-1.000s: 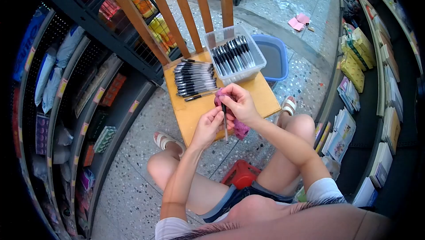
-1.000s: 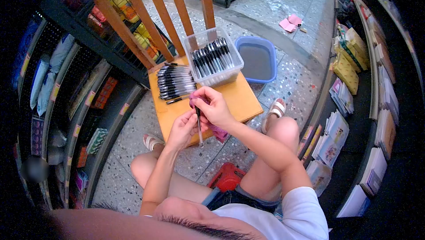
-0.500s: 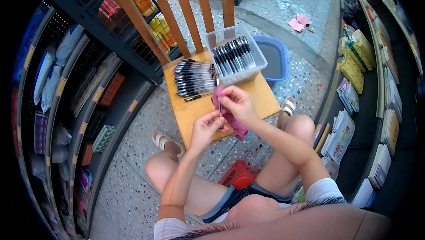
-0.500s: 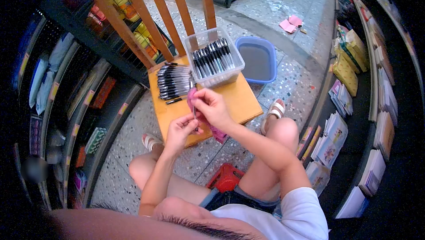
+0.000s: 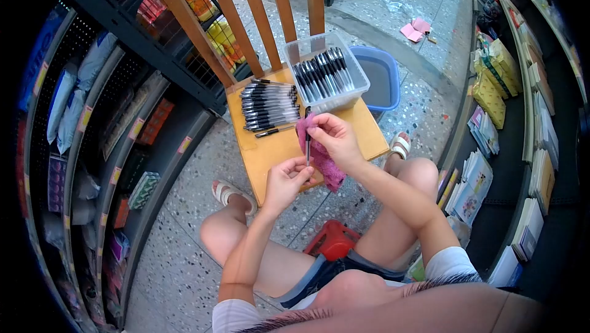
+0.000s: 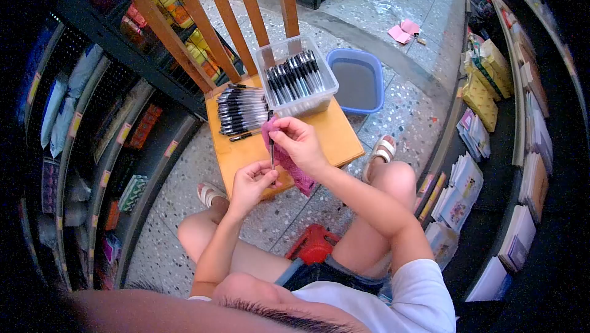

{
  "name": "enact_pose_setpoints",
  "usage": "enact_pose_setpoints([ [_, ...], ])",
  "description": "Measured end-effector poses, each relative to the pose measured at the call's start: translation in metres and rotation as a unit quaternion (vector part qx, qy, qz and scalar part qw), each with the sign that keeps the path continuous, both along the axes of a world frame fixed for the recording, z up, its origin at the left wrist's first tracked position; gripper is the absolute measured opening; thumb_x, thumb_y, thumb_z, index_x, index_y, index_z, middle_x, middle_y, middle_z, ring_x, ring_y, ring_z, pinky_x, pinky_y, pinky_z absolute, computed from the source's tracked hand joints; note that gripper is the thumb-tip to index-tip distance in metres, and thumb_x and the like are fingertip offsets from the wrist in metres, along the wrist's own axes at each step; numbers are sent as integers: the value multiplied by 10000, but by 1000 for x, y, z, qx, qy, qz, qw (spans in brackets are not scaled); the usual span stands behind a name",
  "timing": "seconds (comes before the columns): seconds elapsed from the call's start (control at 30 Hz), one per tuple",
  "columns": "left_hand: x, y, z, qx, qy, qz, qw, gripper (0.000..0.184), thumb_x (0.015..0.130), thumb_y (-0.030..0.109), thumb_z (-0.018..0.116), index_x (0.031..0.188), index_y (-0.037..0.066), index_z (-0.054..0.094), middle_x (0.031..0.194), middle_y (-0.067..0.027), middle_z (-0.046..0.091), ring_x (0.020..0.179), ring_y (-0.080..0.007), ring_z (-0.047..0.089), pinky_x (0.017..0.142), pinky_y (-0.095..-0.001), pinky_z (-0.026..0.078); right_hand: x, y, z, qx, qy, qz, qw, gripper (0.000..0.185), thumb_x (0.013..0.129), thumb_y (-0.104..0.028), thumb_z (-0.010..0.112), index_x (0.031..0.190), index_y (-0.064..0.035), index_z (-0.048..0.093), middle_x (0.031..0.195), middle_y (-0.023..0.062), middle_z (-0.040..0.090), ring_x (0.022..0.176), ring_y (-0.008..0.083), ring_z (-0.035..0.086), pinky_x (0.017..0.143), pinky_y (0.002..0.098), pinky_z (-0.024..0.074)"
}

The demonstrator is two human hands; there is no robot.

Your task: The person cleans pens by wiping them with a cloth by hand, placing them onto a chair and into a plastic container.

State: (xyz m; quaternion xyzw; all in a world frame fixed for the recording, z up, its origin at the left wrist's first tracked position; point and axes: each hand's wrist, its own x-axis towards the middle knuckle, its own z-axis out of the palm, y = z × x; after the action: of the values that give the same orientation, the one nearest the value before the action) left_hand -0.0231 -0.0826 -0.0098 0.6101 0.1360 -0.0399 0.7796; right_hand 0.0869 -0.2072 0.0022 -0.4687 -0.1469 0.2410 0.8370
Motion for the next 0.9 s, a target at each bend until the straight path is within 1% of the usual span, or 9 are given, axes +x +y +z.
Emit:
enact_pose_setpoints([
  [0.1,-1,-1,3,25,-3,5,1000,275,849,50,597,1094,-70,557,841,-72,636,668,-115,618,599,-213,498,-5,3,-11,-25,-38,7,999,75,867,-36,563,941,-28,555,840,-1,597,741,45,555,644,197,462],
  [0.2,3,3,11,-7,-14,6,1000,267,842,40,602,1083,-66,563,828,-72,640,656,-115,617,587,-210,495,-11,7,-16,-48,-55,6,997,78,864,-38,565,939,-23,554,832,-7,590,731,40,538,631,196,454],
  [0.37,7,5,10,21,-8,38,999,209,834,27,606,1021,-58,573,829,-90,645,660,-121,621,580,-215,503,-20,9,-19,-93,-104,20,990,105,859,-52,567,955,-7,565,835,-7,583,717,37,517,618,197,440],
  [0.47,9,6,11,28,-4,63,998,175,823,14,614,981,-52,573,819,-93,644,658,-123,623,579,-218,509,-16,9,-16,-59,-63,40,995,86,859,-32,566,944,-20,552,837,6,594,753,52,551,658,203,463],
  [0.57,9,2,12,48,3,76,996,158,802,4,637,938,-49,576,790,-86,639,654,-117,619,573,-214,506,-9,10,-2,-21,-23,-22,999,97,860,-38,563,946,4,582,832,-3,590,732,42,531,639,194,446],
  [0.6,9,1,11,58,7,78,995,155,793,2,646,923,-48,577,777,-83,637,652,-113,617,571,-211,503,-2,8,0,-16,-9,-16,1000,93,859,-34,566,940,8,586,832,-3,595,740,47,538,648,195,451],
  [0.7,8,-5,3,116,2,62,991,135,789,1,653,877,-20,554,744,-68,616,643,-111,608,571,-210,508,2,8,7,-18,-24,-26,999,93,858,-38,570,935,14,584,825,-2,597,741,48,540,646,197,451],
  [0.73,7,-6,3,116,-2,60,991,137,788,3,655,877,-19,554,744,-66,617,638,-108,605,572,-208,508,2,8,6,-41,-33,-30,998,91,859,-44,573,933,8,590,829,4,601,747,47,540,649,198,449],
  [0.9,7,-7,3,127,0,67,990,138,785,5,659,874,-15,555,745,-59,618,625,-98,597,569,-201,502,-3,13,-8,-74,-49,-36,995,59,861,-37,561,914,-10,566,792,-8,580,728,37,522,647,193,440],
])
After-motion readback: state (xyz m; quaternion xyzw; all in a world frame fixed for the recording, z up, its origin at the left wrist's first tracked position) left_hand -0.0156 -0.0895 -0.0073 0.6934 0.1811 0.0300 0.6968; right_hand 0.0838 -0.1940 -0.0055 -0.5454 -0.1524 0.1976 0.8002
